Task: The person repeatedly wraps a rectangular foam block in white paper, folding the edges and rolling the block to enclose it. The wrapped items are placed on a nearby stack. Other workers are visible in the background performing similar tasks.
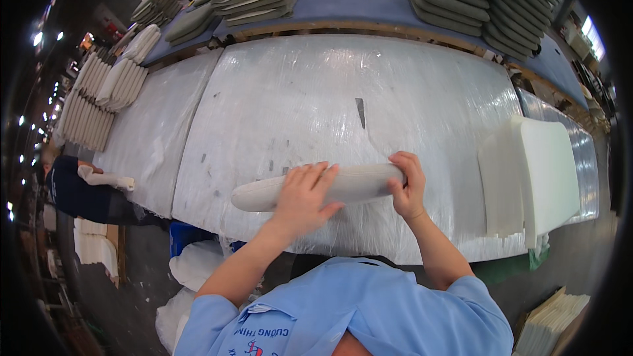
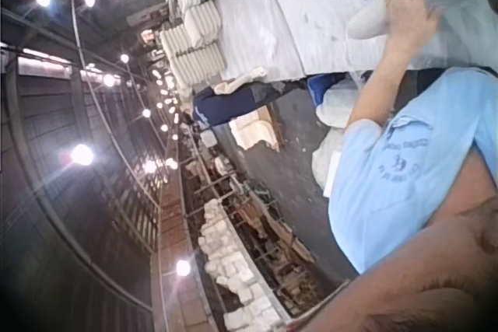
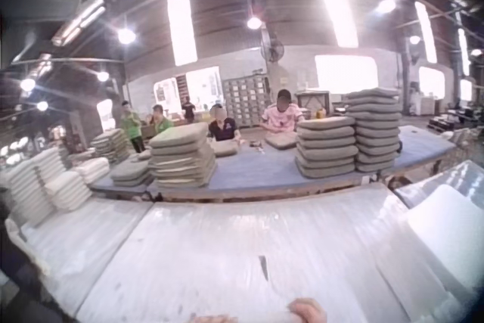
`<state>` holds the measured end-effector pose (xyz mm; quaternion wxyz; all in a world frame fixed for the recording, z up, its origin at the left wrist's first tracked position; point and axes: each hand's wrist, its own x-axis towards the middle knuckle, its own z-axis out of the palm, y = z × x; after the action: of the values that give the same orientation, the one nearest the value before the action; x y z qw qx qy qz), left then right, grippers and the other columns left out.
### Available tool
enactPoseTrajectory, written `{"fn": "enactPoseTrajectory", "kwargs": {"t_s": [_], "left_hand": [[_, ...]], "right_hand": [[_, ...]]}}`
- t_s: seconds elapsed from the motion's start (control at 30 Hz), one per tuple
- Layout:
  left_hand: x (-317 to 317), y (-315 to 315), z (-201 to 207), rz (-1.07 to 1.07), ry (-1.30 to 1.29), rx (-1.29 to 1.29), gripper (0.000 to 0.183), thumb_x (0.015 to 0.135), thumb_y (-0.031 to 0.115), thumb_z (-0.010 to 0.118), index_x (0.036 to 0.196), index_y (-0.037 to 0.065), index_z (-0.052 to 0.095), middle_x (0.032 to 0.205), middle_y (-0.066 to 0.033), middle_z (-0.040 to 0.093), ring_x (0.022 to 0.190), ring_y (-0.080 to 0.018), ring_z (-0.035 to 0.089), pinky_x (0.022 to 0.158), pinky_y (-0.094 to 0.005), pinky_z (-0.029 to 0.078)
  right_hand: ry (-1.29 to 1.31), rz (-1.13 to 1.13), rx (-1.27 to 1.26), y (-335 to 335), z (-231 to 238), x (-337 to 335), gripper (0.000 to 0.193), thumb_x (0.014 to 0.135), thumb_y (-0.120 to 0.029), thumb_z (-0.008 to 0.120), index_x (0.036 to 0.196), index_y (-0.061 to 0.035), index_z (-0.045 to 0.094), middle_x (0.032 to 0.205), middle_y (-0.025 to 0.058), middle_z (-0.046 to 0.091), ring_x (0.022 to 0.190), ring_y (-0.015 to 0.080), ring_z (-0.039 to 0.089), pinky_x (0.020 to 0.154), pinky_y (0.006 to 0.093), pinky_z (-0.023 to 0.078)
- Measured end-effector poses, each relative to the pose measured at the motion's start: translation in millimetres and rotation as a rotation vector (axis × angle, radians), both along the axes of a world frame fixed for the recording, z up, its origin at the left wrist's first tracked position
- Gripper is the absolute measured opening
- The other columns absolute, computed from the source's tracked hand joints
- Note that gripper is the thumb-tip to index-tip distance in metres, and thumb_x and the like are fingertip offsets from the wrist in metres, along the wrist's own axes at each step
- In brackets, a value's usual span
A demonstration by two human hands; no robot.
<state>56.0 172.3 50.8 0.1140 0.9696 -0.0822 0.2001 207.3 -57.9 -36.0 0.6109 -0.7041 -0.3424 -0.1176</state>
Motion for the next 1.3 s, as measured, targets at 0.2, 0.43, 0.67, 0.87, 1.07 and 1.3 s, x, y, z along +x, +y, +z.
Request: {"fn": "enactPoseTrajectory", "kwargs": {"t_s": [0.2,0.43,0.67,0.87,1.07,1.3], "left_hand": [[12,-17,-10,0.099,0.116,-0.115,0.074,0.081,0.046,0.085,0.136,0.002,0.064,0.125,-0.0139,0.071,0.113,-0.0322,0.068,0.098,-0.0455,0.05],[-3,-12,-36,0.137,-0.094,-0.096,0.073,0.077,0.049,0.087,0.131,0.004,0.066,0.122,-0.0126,0.071,0.112,-0.0312,0.067,0.1,-0.0446,0.048],[-62,44,-32,0.616,0.033,0.025,0.087,0.077,0.052,0.089,0.145,0.008,0.057,0.148,-0.0175,0.055,0.14,-0.0396,0.048,0.117,-0.0513,0.038],[-78,65,-98,0.75,-0.294,-1.114,0.103,0.089,0.035,0.088,0.166,0.009,0.025,0.161,-0.0193,0.038,0.151,-0.0366,0.036,0.127,-0.0501,0.028],[-73,81,-100,0.6,-0.331,-1.621,0.076,0.104,0.048,0.068,0.162,0.013,0.033,0.154,-0.0117,0.045,0.145,-0.0278,0.041,0.122,-0.0449,0.035],[-53,95,-107,0.679,-0.438,-1.756,0.069,0.111,0.062,0.044,0.162,0.015,0.035,0.152,-0.0117,0.047,0.139,-0.0268,0.048,0.12,-0.0414,0.038]], "right_hand": [[-0.447,0.012,-0.414,1,41,-3,0.058,0.083,-0.052,0.086,0.116,-0.0056,0.073,0.107,0.0105,0.067,0.091,0.0287,0.062,0.078,0.0397,0.052],[-0.358,0.026,-0.421,-5,18,10,0.04,0.088,-0.045,0.082,0.103,-0.0083,0.077,0.084,0.0059,0.065,0.074,0.0252,0.06,0.066,0.0368,0.05],[-0.065,0.074,-0.395,4,30,20,0.028,0.095,-0.03,0.077,0.103,-0.0037,0.077,0.087,0.0096,0.069,0.079,0.0265,0.065,0.072,0.037,0.053],[0.489,0.271,-0.309,5,29,46,0.03,0.1,-0.028,0.073,0.11,0.0005,0.077,0.099,0.0061,0.077,0.093,0.0139,0.067,0.085,0.0306,0.052],[0.692,0.543,-0.401,-33,32,13,0.037,0.101,-0.025,0.071,0.127,0.0001,0.069,0.117,0.0071,0.074,0.106,0.0155,0.067,0.096,0.0321,0.052],[0.553,0.911,-0.668,23,37,-63,0.069,0.109,-0.038,0.057,0.165,-0.0045,0.038,0.17,0.0203,0.037,0.159,0.0294,0.033,0.128,0.0378,0.026]]}}
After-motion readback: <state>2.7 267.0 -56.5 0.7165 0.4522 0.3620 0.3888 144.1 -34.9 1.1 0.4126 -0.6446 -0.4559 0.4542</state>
